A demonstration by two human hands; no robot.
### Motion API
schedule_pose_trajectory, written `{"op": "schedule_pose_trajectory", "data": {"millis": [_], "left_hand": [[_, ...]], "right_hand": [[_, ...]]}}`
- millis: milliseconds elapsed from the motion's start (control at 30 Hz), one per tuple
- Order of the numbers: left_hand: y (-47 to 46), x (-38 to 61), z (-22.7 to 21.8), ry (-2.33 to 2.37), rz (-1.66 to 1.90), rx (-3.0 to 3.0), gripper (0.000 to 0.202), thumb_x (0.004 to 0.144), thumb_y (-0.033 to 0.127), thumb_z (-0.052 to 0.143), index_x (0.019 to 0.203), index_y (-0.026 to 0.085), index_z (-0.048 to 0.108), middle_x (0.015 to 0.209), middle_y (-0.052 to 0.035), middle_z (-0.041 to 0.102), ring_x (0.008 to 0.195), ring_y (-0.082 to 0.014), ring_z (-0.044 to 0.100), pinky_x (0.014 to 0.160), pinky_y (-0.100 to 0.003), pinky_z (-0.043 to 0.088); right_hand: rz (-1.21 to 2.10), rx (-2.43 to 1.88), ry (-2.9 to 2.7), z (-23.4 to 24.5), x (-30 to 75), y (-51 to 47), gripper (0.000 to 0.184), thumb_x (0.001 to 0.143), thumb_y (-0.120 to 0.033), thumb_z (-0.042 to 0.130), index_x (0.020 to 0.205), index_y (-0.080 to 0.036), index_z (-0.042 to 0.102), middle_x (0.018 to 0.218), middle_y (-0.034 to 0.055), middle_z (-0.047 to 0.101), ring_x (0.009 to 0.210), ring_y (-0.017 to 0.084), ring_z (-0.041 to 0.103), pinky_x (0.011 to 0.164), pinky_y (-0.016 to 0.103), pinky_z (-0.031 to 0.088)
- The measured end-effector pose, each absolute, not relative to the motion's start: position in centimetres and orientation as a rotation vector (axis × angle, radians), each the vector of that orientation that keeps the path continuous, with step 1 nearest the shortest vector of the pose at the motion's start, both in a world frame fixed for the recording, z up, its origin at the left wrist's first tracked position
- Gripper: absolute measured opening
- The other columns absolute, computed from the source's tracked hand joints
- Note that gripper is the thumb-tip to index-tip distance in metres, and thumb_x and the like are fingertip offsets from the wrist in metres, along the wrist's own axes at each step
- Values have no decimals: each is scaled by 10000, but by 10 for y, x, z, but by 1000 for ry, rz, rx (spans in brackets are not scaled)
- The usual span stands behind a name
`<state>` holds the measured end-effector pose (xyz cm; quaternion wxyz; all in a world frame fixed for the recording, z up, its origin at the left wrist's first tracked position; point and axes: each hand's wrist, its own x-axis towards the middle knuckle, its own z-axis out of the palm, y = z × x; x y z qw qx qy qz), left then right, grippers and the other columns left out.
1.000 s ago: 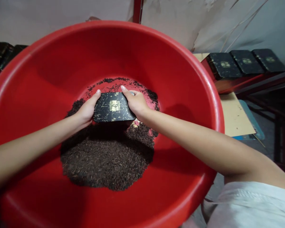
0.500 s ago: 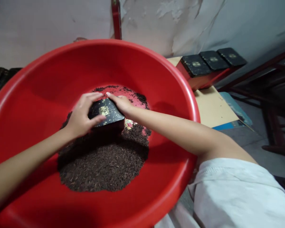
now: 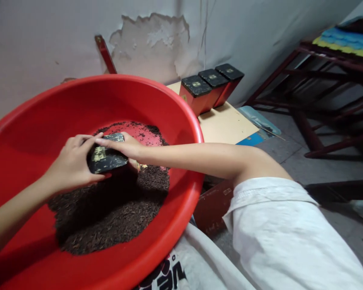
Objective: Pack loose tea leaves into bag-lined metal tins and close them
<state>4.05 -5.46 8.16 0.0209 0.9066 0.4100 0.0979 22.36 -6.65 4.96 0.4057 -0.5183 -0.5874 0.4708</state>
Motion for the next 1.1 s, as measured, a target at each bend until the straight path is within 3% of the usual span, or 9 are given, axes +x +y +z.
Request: {"op": "schedule_pose_trajectory", "data": {"millis": [67,133,233,333,467,600,867,1000,1100], "left_hand": [[-61,49,110,1151,350,2929,923,569,505,708,1375,152,430,1154,-196,532,1015,-410,515,862,-594,465],[-67,64,140,1000,419,3067,903,573,493,672,1356,100,455,1165,-233,528,1031,-447,506,887,-629,434],[-73,94,178,763,480,3252,897,618,495,616,1411,125,419,1294,-218,474,1167,-488,446,1002,-652,322],[-75,132,204,570,589,3439,861,723,529,537,1468,146,338,1346,-174,444,1234,-467,411,1022,-617,298],[-73,190,217,286,755,3635,697,872,398,413,1490,121,247,1362,-165,425,1259,-399,420,972,-550,350],[-66,255,209,38,550,3556,846,771,369,522,1514,131,195,1434,-183,368,1309,-412,358,995,-547,327],[-41,368,141,-228,122,3295,874,692,242,602,1490,182,251,1528,-133,326,1398,-367,286,1101,-510,265],[-31,384,101,-134,-87,3368,923,661,175,675,1483,169,253,1553,-172,285,1399,-342,305,1085,-467,306],[-27,380,82,86,-139,3351,840,748,171,646,1485,148,243,1564,-179,259,1405,-328,309,1077,-465,329]], "right_hand": [[1242,-1112,-1614,64,244,-88,829,709,-452,731,1378,-127,366,1392,151,512,1209,224,555,971,353,503],[951,-1102,-1859,76,264,-107,1184,585,-386,820,1492,-125,105,1548,192,259,1382,242,378,1092,394,405],[335,-1351,-1955,89,288,-127,1261,635,-451,763,1515,-150,-88,1569,193,155,1441,293,255,1129,490,326],[-69,-1469,-1740,100,309,-140,1250,697,-547,671,1486,-153,-214,1549,198,163,1427,321,266,1129,504,311],[-239,-1381,-1537,109,350,-156,1163,733,-633,580,1481,-139,-161,1504,222,216,1378,352,336,1097,483,359],[-229,-1401,-1420,97,392,-175,986,780,-624,489,1484,-205,-59,1478,205,258,1348,346,390,1031,474,431],[-344,-1725,-1006,8,435,-169,1129,669,-345,677,1479,-147,-84,1449,254,283,1327,361,401,998,555,424],[-168,-1698,-765,-36,439,-148,1104,616,-373,718,1454,-128,43,1423,248,309,1321,330,400,1040,562,381],[-51,-1641,-642,-47,444,-132,1084,553,-314,759,1424,-152,134,1419,215,332,1329,301,397,1115,499,323]]}}
